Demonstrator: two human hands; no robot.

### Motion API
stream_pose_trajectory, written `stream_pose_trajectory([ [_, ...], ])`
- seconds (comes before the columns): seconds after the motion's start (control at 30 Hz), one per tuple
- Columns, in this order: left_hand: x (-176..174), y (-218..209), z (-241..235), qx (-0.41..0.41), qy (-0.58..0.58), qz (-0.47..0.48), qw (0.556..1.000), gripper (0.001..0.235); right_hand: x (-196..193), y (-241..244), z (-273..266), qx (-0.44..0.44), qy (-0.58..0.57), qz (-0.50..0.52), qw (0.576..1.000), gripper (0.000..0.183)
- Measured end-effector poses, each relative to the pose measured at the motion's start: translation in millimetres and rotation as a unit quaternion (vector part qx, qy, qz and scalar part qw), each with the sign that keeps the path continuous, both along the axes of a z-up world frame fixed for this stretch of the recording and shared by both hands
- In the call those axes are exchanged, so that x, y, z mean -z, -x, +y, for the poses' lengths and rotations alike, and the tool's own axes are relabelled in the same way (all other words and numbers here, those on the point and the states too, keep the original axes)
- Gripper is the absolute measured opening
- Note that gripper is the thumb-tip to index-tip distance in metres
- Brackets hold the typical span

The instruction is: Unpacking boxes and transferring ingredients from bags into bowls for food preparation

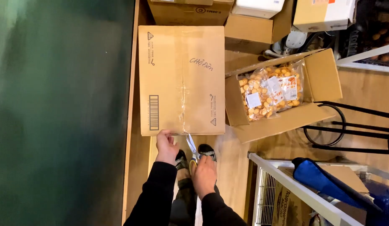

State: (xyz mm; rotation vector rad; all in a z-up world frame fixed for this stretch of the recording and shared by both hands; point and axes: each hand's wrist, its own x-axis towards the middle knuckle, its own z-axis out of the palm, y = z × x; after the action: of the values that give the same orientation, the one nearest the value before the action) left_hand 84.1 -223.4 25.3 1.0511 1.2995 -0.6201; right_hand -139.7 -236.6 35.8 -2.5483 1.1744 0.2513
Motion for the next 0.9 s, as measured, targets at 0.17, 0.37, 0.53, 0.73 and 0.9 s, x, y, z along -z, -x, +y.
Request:
stream_pose_trajectory([
  [0.17, 21, 1, 12, 0.027, -0.017, 0.011, 0.999, 0.013, 39, 30, -21, -0.057, 0.04, -0.014, 0.997, 0.033],
  [0.37, -24, -2, 6, 0.014, -0.024, 0.0, 1.0, 0.025, 34, 16, -30, -0.069, 0.01, 0.004, 0.998, 0.034],
  [0.53, -34, -4, -2, -0.011, -0.047, -0.034, 0.998, 0.044, 24, 18, -41, -0.088, 0.008, -0.023, 0.996, 0.034],
  [0.73, -26, -12, 0, 0.026, -0.006, -0.021, 0.999, 0.028, 37, 19, -62, -0.151, 0.039, -0.03, 0.987, 0.019],
  [0.9, 8, -6, 5, 0.027, 0.005, -0.063, 0.998, 0.037, 62, 24, -48, -0.149, 0.036, -0.024, 0.988, 0.011],
])
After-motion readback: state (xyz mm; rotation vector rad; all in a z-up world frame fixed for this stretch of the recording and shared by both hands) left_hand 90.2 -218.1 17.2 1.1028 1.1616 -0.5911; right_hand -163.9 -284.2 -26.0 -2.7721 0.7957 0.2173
